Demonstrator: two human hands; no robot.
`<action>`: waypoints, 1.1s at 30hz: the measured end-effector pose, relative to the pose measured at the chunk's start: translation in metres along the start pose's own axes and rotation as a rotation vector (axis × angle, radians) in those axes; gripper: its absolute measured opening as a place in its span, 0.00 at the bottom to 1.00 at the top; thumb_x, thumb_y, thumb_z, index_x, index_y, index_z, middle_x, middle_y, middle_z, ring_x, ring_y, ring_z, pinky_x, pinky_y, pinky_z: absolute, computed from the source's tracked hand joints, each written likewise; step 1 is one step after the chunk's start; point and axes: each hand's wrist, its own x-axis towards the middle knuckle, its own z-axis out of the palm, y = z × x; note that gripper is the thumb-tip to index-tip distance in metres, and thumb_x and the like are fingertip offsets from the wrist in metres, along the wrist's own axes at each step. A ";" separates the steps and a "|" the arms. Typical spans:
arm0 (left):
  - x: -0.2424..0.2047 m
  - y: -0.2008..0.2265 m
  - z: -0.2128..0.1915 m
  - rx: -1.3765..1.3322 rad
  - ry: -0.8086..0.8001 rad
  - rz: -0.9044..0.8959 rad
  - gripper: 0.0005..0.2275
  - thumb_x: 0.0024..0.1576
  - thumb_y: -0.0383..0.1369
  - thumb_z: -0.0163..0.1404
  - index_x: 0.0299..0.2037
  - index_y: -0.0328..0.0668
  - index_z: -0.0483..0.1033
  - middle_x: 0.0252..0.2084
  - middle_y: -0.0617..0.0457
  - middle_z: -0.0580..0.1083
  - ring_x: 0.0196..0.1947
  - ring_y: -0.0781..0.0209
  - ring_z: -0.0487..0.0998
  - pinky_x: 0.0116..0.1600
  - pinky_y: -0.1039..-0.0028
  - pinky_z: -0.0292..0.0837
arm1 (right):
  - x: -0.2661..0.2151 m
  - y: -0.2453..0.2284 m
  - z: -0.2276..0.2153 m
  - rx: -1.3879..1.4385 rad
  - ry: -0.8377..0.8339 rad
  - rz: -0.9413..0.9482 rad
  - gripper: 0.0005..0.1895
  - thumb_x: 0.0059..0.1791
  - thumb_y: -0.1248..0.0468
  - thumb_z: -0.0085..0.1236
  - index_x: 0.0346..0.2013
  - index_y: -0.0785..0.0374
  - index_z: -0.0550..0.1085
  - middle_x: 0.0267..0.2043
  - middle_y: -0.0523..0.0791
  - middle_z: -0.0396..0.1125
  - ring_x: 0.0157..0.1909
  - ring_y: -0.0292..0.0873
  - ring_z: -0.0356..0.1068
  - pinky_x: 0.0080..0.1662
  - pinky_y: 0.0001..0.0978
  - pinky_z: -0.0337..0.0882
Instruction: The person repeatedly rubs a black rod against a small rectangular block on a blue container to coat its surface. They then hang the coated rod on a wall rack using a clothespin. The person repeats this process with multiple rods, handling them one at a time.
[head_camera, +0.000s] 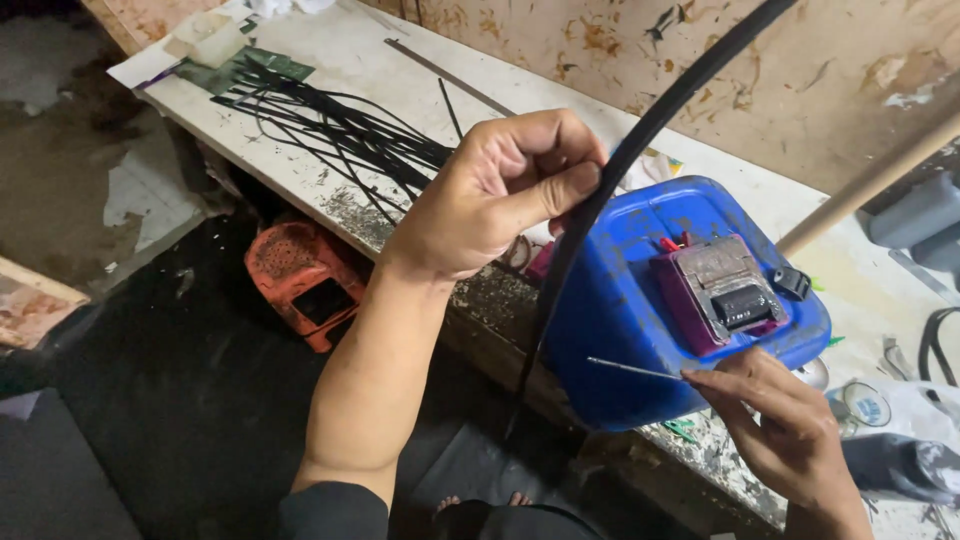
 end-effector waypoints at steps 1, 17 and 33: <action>0.001 0.003 0.000 0.006 0.007 0.003 0.02 0.67 0.30 0.48 0.42 0.43 0.72 0.32 0.63 0.67 0.32 0.74 0.65 0.38 0.84 0.63 | 0.004 0.002 0.001 0.003 -0.005 -0.007 0.12 0.47 0.74 0.58 0.45 0.65 0.79 0.26 0.43 0.67 0.27 0.36 0.66 0.36 0.26 0.65; 0.009 0.014 0.005 0.097 -0.062 0.031 0.04 0.67 0.35 0.48 0.41 0.47 0.71 0.32 0.64 0.68 0.33 0.77 0.67 0.38 0.85 0.68 | 0.037 0.005 0.010 -0.243 -0.013 -0.329 0.12 0.52 0.75 0.54 0.46 0.60 0.79 0.34 0.44 0.69 0.36 0.42 0.71 0.40 0.34 0.70; 0.012 0.010 0.005 0.053 -0.089 0.030 0.04 0.66 0.33 0.48 0.40 0.45 0.72 0.35 0.64 0.67 0.34 0.75 0.66 0.38 0.84 0.66 | 0.035 0.020 0.016 -0.334 -0.014 -0.432 0.13 0.52 0.71 0.54 0.49 0.57 0.78 0.41 0.44 0.73 0.40 0.44 0.72 0.42 0.35 0.72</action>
